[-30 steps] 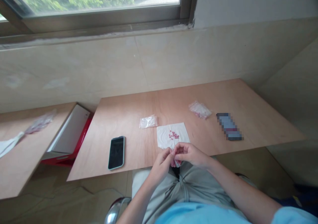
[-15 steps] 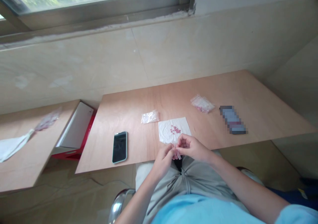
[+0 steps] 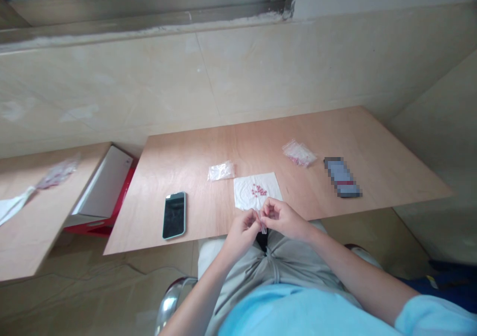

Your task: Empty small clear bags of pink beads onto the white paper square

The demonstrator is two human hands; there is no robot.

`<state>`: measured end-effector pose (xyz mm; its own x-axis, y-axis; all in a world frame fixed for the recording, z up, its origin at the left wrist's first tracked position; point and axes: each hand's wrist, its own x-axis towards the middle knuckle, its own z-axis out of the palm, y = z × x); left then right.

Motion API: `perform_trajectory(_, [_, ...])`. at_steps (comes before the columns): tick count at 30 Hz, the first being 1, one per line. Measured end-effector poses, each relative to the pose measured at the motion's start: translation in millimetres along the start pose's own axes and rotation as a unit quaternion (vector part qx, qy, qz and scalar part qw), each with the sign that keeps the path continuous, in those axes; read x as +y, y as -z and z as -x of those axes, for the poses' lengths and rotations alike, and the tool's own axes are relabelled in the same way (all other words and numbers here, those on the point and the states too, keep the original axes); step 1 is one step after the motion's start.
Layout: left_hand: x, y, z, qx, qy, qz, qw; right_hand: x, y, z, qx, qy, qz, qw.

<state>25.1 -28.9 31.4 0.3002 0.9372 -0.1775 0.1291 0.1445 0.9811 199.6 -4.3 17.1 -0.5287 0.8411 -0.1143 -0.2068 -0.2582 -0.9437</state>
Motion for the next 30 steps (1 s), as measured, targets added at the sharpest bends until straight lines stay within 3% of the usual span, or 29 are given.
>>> perform_trajectory(7, [-6,2.1,0,0.0,0.009,-0.042,0.999,-1,-4,0,0.006,0.007,0.035,0.999])
perform_trajectory(13, [-1,-2.5,3,0.07,-0.013,-0.132,0.989,4,-7,0,0.053,0.037,0.158,0.985])
perform_trajectory(21, [-7,-5.4,4,0.105,-0.026,-0.181,0.977,3,-6,2,0.099,0.065,0.257,0.959])
perform_trajectory(26, [-2,-0.7,6,0.135,-0.034,-0.215,0.967,-3,2,0,0.115,0.056,0.266,0.956])
perform_trajectory(30, [9,3.5,9,0.154,-0.089,-0.217,0.96,-8,9,-1,0.111,0.05,0.213,0.969])
